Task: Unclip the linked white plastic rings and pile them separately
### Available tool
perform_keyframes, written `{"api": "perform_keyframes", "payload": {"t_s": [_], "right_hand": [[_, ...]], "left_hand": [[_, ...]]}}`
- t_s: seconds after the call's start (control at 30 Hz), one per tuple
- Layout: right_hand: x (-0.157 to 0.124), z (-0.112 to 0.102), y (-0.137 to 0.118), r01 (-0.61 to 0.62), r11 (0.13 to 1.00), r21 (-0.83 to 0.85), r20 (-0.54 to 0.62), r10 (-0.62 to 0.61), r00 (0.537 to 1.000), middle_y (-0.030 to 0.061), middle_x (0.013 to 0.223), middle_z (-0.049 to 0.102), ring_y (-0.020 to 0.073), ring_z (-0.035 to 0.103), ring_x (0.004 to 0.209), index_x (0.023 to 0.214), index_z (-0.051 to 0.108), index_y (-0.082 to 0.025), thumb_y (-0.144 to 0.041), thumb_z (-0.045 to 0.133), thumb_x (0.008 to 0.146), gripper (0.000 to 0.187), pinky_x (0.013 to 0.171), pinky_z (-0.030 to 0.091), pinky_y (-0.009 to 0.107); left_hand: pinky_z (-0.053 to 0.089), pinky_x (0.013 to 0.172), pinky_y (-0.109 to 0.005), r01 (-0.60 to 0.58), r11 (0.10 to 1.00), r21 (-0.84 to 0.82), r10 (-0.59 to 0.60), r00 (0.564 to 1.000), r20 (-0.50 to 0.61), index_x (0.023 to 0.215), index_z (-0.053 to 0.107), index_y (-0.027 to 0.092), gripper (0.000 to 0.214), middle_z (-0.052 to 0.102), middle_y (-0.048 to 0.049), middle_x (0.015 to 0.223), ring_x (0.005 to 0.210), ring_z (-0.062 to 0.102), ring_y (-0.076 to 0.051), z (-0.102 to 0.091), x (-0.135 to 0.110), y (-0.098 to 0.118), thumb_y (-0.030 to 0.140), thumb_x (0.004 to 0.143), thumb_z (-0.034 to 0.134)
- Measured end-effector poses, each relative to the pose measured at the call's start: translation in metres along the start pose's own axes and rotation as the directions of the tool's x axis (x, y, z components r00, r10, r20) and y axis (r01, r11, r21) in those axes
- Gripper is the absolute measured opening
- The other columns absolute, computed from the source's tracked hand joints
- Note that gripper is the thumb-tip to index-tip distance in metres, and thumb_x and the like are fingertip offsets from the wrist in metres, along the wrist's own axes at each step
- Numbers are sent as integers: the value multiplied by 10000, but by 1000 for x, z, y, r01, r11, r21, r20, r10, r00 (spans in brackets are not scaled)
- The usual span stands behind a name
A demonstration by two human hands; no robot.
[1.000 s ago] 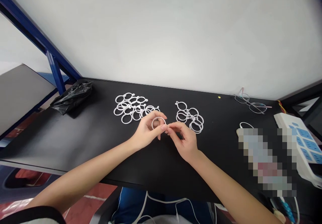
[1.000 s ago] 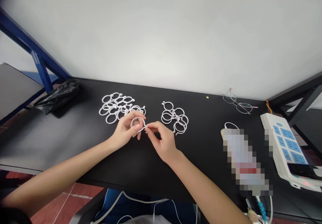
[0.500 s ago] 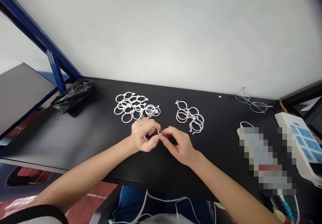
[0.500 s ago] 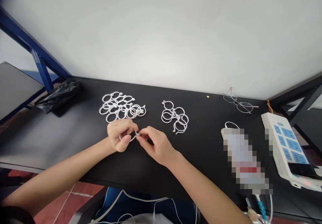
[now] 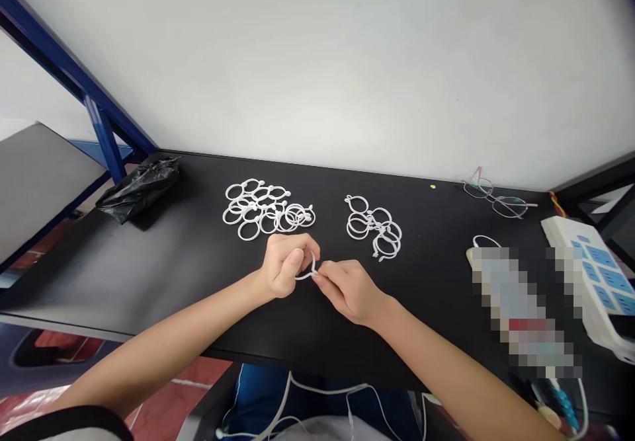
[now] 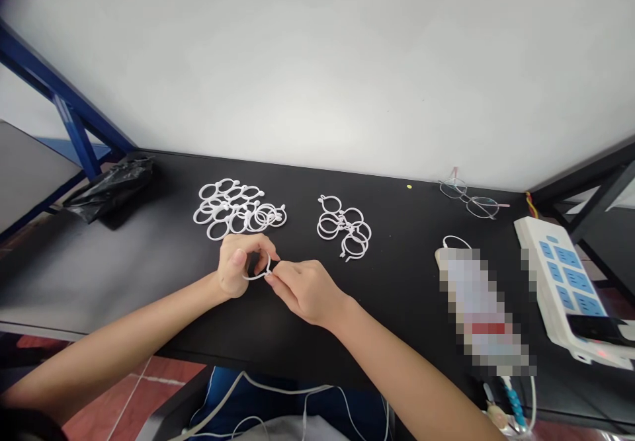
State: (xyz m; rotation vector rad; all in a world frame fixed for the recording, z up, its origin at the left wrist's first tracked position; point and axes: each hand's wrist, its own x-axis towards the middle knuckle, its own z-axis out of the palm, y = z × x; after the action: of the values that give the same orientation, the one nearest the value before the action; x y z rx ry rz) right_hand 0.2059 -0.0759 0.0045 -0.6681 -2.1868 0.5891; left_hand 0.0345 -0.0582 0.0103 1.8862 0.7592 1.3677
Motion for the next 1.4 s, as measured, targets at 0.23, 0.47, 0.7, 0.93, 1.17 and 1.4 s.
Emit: {"api": "perform_keyframes", "payload": {"t_s": [0.23,0.47,0.7,0.93,1.17,1.4], "right_hand": [[0,4,0,22,999,35,-50,-20,999,-54,563,449,118,407,454,772,419,-239,-206,387,1008,240,472,342,247],[-1,6,1,73,997,36,-92,-69,993,-56,577,420,109,375,466,789,402,-231,-201,367,1016,231,479,331,239],[-1,9,1,68,995,72,-103,-61,993,-62,583,383,101,348,471,778,375,-233,-210,358,1025,248,474,313,233],[-2,11,-1,66,990,127,-91,-55,994,-61,598,392,95,357,487,785,374,-232,-205,363,1026,243,480,316,226],[-2,11,0,56,989,139,-93,-43,995,-62,596,382,98,347,486,772,375,-234,-200,379,1014,245,481,313,229],[0,11,2,-74,986,148,-87,87,992,-74,591,368,81,347,460,744,388,-231,-187,436,991,256,462,310,221]], "left_hand": [[360,450,-254,225,971,-85,-229,973,-35,656,607,158,673,444,20,389,360,411,-104,4,-5,1,628,969,241],[316,425,-237,368,898,-242,-381,925,-4,634,603,141,691,416,32,385,355,388,-90,8,-4,6,649,958,265],[220,427,-246,416,876,-242,-431,903,-7,568,557,153,685,290,57,377,366,267,-75,9,1,11,634,959,264],[186,422,-254,429,856,-288,-443,896,16,538,548,156,646,242,65,366,353,218,-69,9,3,11,606,946,328],[205,416,-251,397,878,-268,-409,913,11,541,549,156,641,249,65,363,345,231,-69,10,2,11,578,961,311],[320,464,-251,234,972,-7,-234,972,-32,639,584,148,641,366,44,402,376,377,-89,0,2,3,487,1020,196]]}}
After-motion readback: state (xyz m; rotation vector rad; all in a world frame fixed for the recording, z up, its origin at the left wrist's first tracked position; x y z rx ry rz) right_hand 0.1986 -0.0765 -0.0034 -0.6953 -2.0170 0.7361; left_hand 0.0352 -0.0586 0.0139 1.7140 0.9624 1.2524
